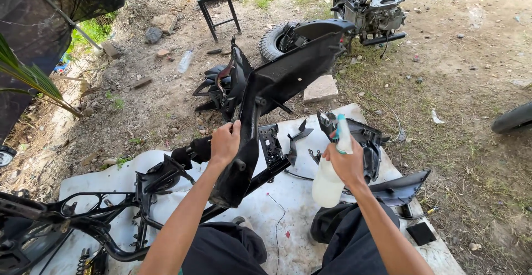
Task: The person sprays a liquid from a white bottle onto a black motorcycle frame and then wipes it with a dark cloth. They dip the cloth into a green bucket of water to rinse it and continue scrubbing the frame and a separate black plastic part. The person flips the parts over to clean different sides.
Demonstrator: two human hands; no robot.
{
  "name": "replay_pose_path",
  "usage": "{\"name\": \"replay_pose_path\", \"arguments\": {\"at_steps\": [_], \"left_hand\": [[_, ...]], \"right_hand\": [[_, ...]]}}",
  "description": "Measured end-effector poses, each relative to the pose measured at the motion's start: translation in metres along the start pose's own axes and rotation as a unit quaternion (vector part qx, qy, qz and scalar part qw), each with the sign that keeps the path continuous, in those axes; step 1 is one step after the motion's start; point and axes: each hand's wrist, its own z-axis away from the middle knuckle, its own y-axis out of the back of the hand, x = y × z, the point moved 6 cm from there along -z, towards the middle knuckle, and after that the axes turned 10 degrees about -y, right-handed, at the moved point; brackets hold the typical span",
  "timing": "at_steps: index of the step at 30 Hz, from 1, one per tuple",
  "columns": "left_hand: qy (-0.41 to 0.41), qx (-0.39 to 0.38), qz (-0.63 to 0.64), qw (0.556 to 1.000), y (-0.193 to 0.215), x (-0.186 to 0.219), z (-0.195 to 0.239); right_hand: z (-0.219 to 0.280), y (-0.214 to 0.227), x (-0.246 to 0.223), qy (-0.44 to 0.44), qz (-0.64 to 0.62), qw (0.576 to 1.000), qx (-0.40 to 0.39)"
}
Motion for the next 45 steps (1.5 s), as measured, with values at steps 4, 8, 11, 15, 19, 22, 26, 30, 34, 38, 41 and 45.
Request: {"name": "replay_pose_path", "arguments": {"at_steps": [4,8,11,15,19,22,26,30,34,38,41,45], "left_hand": [[0.005,-0.016,-0.003,1.000,-0.005,-0.012,0.007],[0.016,-0.018,-0.012,1.000,-0.014,-0.022,0.012],[0.038,-0.031,-0.023,0.999,-0.012,-0.021,0.020],[0.083,-0.089,-0.003,0.993,0.005,0.004,0.028],[0.023,-0.048,0.011,0.999,-0.018,-0.043,0.014],[-0.085,-0.005,0.078,0.993,-0.026,-0.078,0.009],[0.012,-0.016,0.182,0.983,0.005,-0.102,0.020],[0.058,0.007,0.167,0.984,0.016,-0.144,0.023],[0.099,0.016,0.169,0.981,0.043,-0.132,0.018],[0.096,0.040,0.241,0.965,0.057,-0.134,0.002],[0.109,0.041,0.296,0.948,0.070,-0.122,0.000],[0.139,0.059,0.352,0.924,0.092,-0.089,0.005]], "right_hand": [[0.008,0.005,-0.024,0.007,-0.050,0.998,-0.026],[0.001,0.010,-0.020,0.006,-0.017,1.000,-0.025],[0.000,0.009,-0.023,0.007,-0.031,0.999,-0.043],[0.001,-0.002,-0.006,-0.015,0.023,0.997,-0.073],[0.024,-0.023,0.000,-0.004,0.053,0.991,-0.121],[0.041,-0.037,0.014,-0.032,0.047,0.987,-0.150],[0.059,-0.059,0.024,-0.066,0.096,0.972,-0.206],[0.054,-0.070,0.025,-0.069,0.081,0.969,-0.222],[0.064,-0.083,0.007,0.006,0.226,0.947,-0.228],[0.065,-0.086,0.020,-0.087,0.181,0.949,-0.241],[0.075,-0.088,0.039,-0.086,0.180,0.944,-0.261],[0.088,-0.090,0.017,-0.058,0.162,0.940,-0.296]]}}
